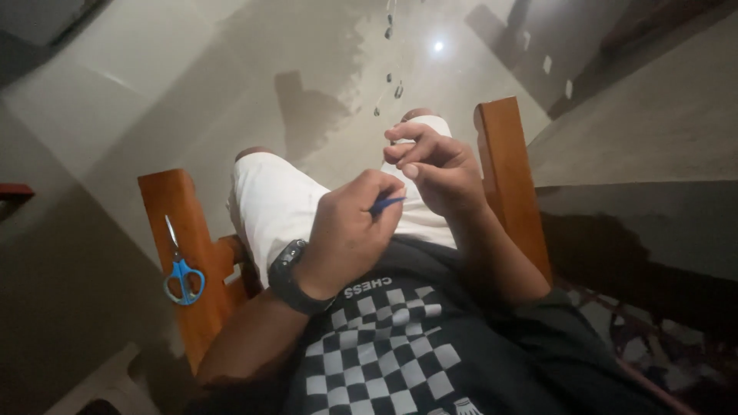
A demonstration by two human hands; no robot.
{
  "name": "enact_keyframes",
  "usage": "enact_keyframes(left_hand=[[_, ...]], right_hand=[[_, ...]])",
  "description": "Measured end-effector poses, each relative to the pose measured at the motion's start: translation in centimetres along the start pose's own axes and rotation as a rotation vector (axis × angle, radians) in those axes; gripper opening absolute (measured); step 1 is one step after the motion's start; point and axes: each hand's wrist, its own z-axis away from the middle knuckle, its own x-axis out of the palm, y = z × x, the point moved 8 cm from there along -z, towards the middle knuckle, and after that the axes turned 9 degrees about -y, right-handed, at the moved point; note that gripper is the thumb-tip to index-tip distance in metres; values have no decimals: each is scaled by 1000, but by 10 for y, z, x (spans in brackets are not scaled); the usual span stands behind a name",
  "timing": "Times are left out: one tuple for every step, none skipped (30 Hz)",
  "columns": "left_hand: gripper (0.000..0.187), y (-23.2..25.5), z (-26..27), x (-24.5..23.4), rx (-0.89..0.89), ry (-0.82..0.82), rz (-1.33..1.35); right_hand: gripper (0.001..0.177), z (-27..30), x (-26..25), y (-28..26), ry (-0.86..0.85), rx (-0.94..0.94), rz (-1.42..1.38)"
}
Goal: Repairing a fishing net by threading line through the mesh using a netting needle and cutting it with scissors.
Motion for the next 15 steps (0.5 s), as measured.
enact_keyframes(left_hand=[[4, 0, 1, 2, 14, -8, 21], [4, -1, 2, 3, 28, -16, 43], [4, -3, 2, 4, 25, -11, 46], [4, -3, 3, 3, 45, -2, 27], [4, -3, 3, 3, 64, 7, 8], [4, -1, 3, 1, 63, 9, 9], [4, 2, 2, -4, 71, 36, 2], [4, 4, 2, -9, 81, 63, -5], [4, 4, 1, -11, 80, 63, -4], [4, 4, 2, -19, 75, 137, 30], [4, 2, 4, -27, 70, 210, 64], [4, -1, 5, -29, 69, 209, 64], [4, -3, 7, -36, 87, 268, 70], [6, -5, 10, -42, 106, 325, 78], [6, -5, 9, -46, 106, 323, 78]], right_hand=[[5, 1, -2, 1, 9, 11, 6], [5, 1, -5, 2, 18, 23, 13], [5, 2, -7, 4, 15, 28, 13], [4, 2, -8, 4, -1, 15, -32], [4, 2, -10, 4, -17, 1, -78], [4, 2, -10, 5, -17, 4, -78], [4, 3, -12, 5, -8, 3, -106], [5, 4, -13, 6, 1, 2, -135], [5, 5, -15, 6, 1, 3, -135], [4, 5, -16, 7, -5, 1, -171], [4, 6, -17, 8, -12, -1, -208], [4, 7, -18, 8, -11, -1, -208], [3, 7, -19, 10, -25, 9, -250], [3, 8, -19, 10, -38, 18, -290], [3, 8, -17, 9, -36, 18, -290]])
